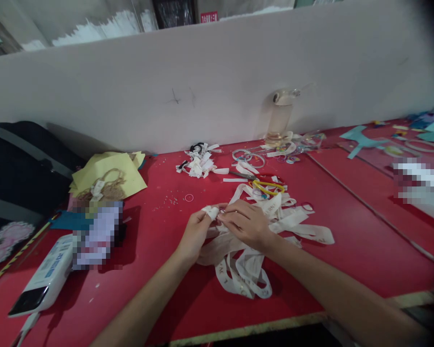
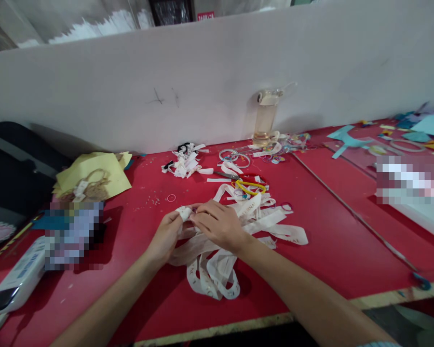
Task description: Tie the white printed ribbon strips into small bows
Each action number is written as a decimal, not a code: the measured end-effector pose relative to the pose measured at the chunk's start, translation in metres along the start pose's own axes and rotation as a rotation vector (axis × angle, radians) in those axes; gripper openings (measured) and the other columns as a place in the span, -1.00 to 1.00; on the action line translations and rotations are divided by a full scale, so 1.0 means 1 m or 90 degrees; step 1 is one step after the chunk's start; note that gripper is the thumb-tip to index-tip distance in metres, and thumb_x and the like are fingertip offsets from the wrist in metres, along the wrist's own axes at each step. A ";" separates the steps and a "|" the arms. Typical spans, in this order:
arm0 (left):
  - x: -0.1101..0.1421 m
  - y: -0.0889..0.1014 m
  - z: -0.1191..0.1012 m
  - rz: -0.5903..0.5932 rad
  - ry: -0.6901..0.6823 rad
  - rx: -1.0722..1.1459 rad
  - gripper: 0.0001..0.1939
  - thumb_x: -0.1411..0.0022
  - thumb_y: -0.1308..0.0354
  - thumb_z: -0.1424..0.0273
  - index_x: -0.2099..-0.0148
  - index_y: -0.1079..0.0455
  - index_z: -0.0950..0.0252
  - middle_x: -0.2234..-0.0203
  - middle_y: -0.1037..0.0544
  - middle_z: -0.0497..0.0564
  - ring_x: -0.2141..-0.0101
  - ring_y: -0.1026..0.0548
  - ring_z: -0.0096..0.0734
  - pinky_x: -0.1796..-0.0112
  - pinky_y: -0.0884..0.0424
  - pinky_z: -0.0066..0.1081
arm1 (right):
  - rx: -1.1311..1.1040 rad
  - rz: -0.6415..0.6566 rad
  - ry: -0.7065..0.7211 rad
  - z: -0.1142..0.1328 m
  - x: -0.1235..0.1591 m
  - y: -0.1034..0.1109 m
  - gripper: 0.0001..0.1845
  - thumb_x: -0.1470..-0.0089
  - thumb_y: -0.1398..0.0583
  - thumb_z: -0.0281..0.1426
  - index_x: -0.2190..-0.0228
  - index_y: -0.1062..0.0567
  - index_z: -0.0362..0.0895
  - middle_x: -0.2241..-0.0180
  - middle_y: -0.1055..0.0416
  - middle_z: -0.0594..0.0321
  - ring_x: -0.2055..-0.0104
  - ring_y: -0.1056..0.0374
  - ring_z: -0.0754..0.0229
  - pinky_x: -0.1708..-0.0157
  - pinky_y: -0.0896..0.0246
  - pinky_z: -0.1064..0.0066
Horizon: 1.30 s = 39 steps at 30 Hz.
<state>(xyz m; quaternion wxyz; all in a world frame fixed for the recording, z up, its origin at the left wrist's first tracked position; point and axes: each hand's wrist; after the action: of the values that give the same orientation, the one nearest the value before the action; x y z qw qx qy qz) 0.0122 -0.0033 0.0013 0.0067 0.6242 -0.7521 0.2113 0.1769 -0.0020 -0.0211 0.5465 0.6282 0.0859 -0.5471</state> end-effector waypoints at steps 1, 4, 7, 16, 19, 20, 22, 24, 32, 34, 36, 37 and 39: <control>0.000 0.000 -0.001 -0.002 -0.019 -0.029 -0.72 -0.07 -0.25 0.27 0.19 -0.53 0.31 0.31 -0.56 0.06 0.35 -0.47 -0.42 0.34 -0.38 -0.49 | 0.005 0.007 0.006 0.000 0.000 -0.001 -0.90 -0.12 -0.17 -0.49 0.33 -0.50 -0.09 0.34 -0.47 0.21 0.23 -0.38 0.22 0.27 -0.28 0.41; 0.002 0.000 -0.004 -0.007 -0.090 -0.081 -0.74 -0.10 -0.23 0.31 0.17 -0.54 0.29 0.24 -0.56 0.07 0.22 -0.47 -0.36 0.25 -0.38 -0.49 | 0.011 0.033 0.016 0.000 0.000 -0.003 -0.87 -0.13 -0.15 -0.49 0.33 -0.50 -0.08 0.31 -0.46 0.22 0.23 -0.36 0.23 0.29 -0.26 0.42; 0.005 -0.002 -0.005 -0.003 -0.115 -0.101 -0.74 -0.13 -0.20 0.31 0.14 -0.54 0.27 0.23 -0.56 0.07 0.17 -0.46 -0.33 0.21 -0.37 -0.48 | -0.004 0.056 0.023 0.002 -0.001 -0.003 -0.84 -0.16 -0.11 -0.49 0.32 -0.50 -0.08 0.27 -0.46 0.21 0.21 -0.35 0.23 0.26 -0.27 0.41; 0.004 -0.004 0.000 0.019 -0.103 -0.107 -0.64 -0.19 -0.12 0.24 -0.01 -0.47 0.22 0.12 -0.54 0.07 0.16 -0.46 -0.33 0.30 -0.38 -0.53 | 0.007 0.076 -0.015 0.005 0.000 -0.004 -0.82 -0.19 -0.09 -0.47 0.26 -0.50 -0.11 0.30 -0.46 0.20 0.22 -0.33 0.20 0.23 -0.24 0.37; 0.004 -0.003 0.000 0.017 -0.081 -0.130 -0.60 -0.22 -0.09 0.19 -0.06 -0.43 0.19 0.11 -0.53 0.07 0.20 -0.47 -0.35 0.38 -0.36 -0.54 | 0.032 0.072 -0.033 0.005 0.000 -0.004 -0.81 -0.20 -0.08 -0.47 0.24 -0.50 -0.11 0.35 -0.44 0.20 0.28 -0.32 0.22 0.29 -0.21 0.40; 0.004 -0.002 -0.001 0.018 -0.075 -0.137 -0.59 -0.22 -0.08 0.18 -0.08 -0.41 0.18 0.11 -0.53 0.07 0.21 -0.47 -0.35 0.38 -0.36 -0.53 | 0.038 0.072 -0.037 0.005 0.000 -0.005 -0.80 -0.20 -0.08 -0.46 0.25 -0.50 -0.11 0.36 -0.43 0.20 0.30 -0.32 0.22 0.31 -0.20 0.41; 0.003 -0.001 -0.001 0.014 -0.085 -0.145 -0.60 -0.22 -0.09 0.19 -0.06 -0.43 0.20 0.15 -0.55 0.07 0.24 -0.47 -0.37 0.35 -0.36 -0.53 | 0.046 0.077 -0.046 0.005 -0.001 -0.005 -0.80 -0.21 -0.07 -0.45 0.25 -0.51 -0.11 0.37 -0.42 0.21 0.31 -0.31 0.24 0.34 -0.18 0.42; 0.001 0.000 0.000 0.008 -0.108 -0.147 -0.62 -0.22 -0.10 0.20 -0.03 -0.45 0.22 0.16 -0.56 0.07 0.24 -0.47 -0.38 0.30 -0.36 -0.52 | 0.051 0.085 -0.052 0.005 -0.001 -0.005 -0.80 -0.21 -0.08 -0.45 0.24 -0.51 -0.11 0.37 -0.41 0.22 0.32 -0.31 0.25 0.36 -0.16 0.44; -0.004 0.003 0.009 0.015 -0.103 -0.054 -0.63 -0.20 -0.13 0.25 -0.02 -0.46 0.26 0.16 -0.56 0.09 0.28 -0.51 -0.39 0.32 -0.38 -0.49 | 0.097 0.139 -0.086 0.011 -0.004 -0.006 -0.82 -0.20 -0.10 -0.40 0.25 -0.51 -0.06 0.36 -0.38 0.27 0.41 -0.26 0.30 0.45 -0.03 0.46; -0.004 0.003 0.010 0.037 -0.090 -0.007 -0.64 -0.18 -0.15 0.28 -0.01 -0.46 0.28 0.16 -0.56 0.10 0.27 -0.52 -0.38 0.32 -0.40 -0.48 | 0.089 0.152 -0.116 0.012 -0.005 -0.006 -0.85 -0.20 -0.11 -0.38 0.28 -0.49 -0.08 0.37 -0.37 0.28 0.41 -0.26 0.31 0.46 -0.03 0.47; -0.005 0.003 0.011 0.059 -0.072 0.040 -0.65 -0.15 -0.17 0.30 0.01 -0.47 0.29 0.19 -0.57 0.11 0.26 -0.52 -0.37 0.28 -0.41 -0.46 | 0.076 0.158 -0.150 0.012 -0.007 -0.006 -0.87 -0.20 -0.10 -0.37 0.30 -0.46 -0.09 0.38 -0.36 0.30 0.41 -0.26 0.31 0.46 -0.04 0.48; -0.005 0.002 0.011 0.065 -0.063 0.056 -0.65 -0.15 -0.18 0.31 0.02 -0.48 0.29 0.20 -0.58 0.11 0.25 -0.53 -0.36 0.27 -0.41 -0.45 | 0.075 0.162 -0.153 0.012 -0.007 -0.005 -0.87 -0.21 -0.10 -0.37 0.32 -0.45 -0.09 0.38 -0.35 0.30 0.40 -0.26 0.30 0.45 -0.05 0.48; -0.005 0.001 0.009 0.072 -0.055 0.068 -0.64 -0.15 -0.18 0.33 0.01 -0.47 0.29 0.19 -0.58 0.12 0.22 -0.53 -0.34 0.25 -0.41 -0.45 | 0.092 0.180 -0.117 0.011 -0.007 -0.005 -0.85 -0.21 -0.08 -0.39 0.34 -0.45 -0.10 0.36 -0.35 0.27 0.33 -0.28 0.26 0.44 -0.07 0.46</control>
<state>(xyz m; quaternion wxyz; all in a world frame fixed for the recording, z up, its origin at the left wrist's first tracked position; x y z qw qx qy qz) 0.0147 -0.0016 -0.0086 -0.0709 0.5886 -0.7734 0.2244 0.1640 -0.0048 -0.0164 0.5772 0.6189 -0.0930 -0.5245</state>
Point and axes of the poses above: each hand's wrist, its own x-axis away from the middle knuckle, its own y-axis out of the back of the hand, z = x × y
